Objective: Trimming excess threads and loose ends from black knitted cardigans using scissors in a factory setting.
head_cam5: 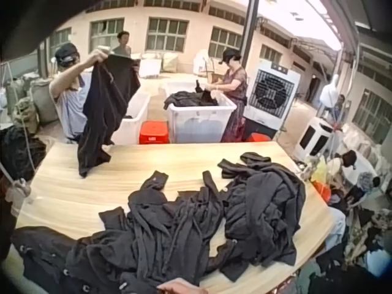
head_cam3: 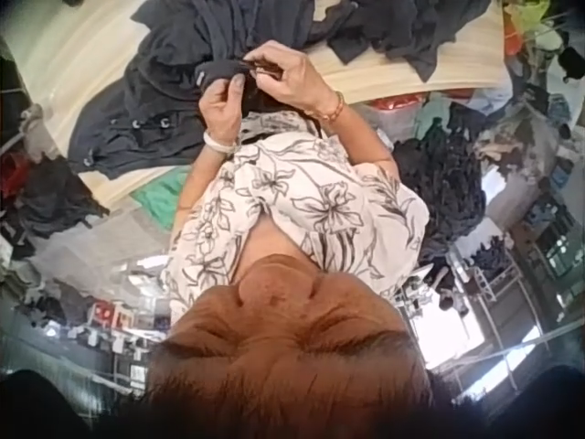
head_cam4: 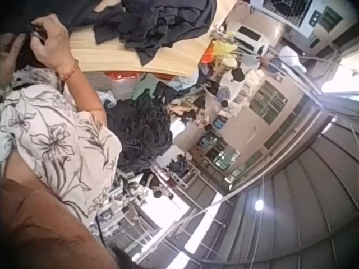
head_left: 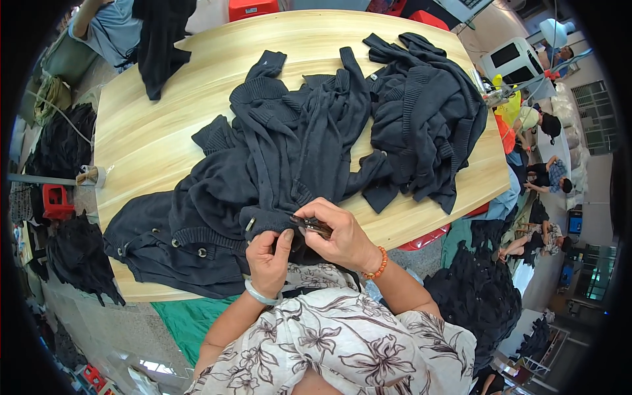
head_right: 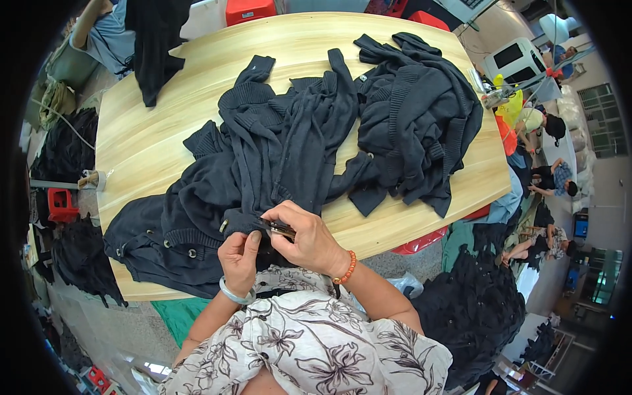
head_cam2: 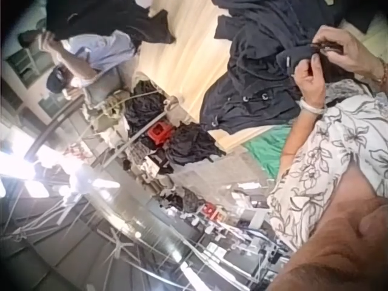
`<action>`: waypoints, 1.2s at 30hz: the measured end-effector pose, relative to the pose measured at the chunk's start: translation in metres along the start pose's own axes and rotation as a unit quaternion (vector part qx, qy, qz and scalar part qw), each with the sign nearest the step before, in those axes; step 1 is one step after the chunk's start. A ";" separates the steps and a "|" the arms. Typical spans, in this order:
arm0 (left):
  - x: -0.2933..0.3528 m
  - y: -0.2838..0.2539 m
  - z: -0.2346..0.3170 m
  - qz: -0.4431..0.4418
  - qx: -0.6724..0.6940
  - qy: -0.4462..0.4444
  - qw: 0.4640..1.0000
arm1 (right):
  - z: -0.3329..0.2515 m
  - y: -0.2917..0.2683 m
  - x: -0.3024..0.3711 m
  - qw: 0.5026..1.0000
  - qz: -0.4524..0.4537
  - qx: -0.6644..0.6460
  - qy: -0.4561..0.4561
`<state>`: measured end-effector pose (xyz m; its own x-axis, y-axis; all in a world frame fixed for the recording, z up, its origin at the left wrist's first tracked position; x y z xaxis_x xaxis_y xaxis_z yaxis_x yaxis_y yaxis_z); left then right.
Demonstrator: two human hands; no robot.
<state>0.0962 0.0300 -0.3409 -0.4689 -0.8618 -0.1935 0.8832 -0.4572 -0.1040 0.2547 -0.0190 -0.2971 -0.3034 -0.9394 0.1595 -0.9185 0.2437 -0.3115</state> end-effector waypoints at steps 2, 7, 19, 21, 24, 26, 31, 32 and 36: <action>-0.001 -0.001 0.007 -0.006 -0.045 0.018 0.999 | -0.002 0.002 0.002 0.999 0.014 0.029 0.000; 0.003 0.003 0.019 -0.025 -0.152 0.118 0.981 | 0.003 0.007 0.008 0.991 0.075 0.103 -0.029; 0.026 -0.051 -0.016 0.074 0.054 0.019 0.996 | 0.110 -0.008 0.021 0.980 0.089 0.160 0.085; 0.029 -0.056 -0.022 0.106 0.116 -0.026 0.987 | 0.103 0.014 0.038 0.981 0.031 0.157 0.110; 0.028 -0.052 -0.019 0.115 0.124 -0.028 0.985 | 0.114 0.045 0.046 0.968 0.014 0.220 0.123; 0.035 -0.053 -0.023 0.104 0.134 -0.029 0.985 | 0.115 0.056 0.040 0.947 0.024 0.261 0.184; 0.041 -0.045 -0.020 0.083 0.109 -0.064 0.988 | 0.122 0.068 0.026 0.928 0.026 0.271 0.253; 0.043 -0.044 -0.019 0.075 0.111 -0.051 0.990 | 0.129 0.069 0.027 0.928 0.050 0.273 0.249; 0.046 -0.037 -0.018 0.065 0.079 -0.090 0.991 | 0.156 0.062 0.018 0.951 0.137 0.235 0.148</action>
<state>0.0419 0.0108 -0.3635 -0.3561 -0.9343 -0.0165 0.9318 -0.3564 0.0680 0.2322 -0.0583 -0.4595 -0.6366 -0.7304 0.2476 -0.6013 0.2690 -0.7524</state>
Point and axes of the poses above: each hand's wrist, its own x-axis away from the middle knuckle, its own y-axis out of the palm, z = x × y, the point moved 5 cm from there along -x, towards the middle knuckle, and after that the axes turned 12 degrees about y, right-handed, at the moved point
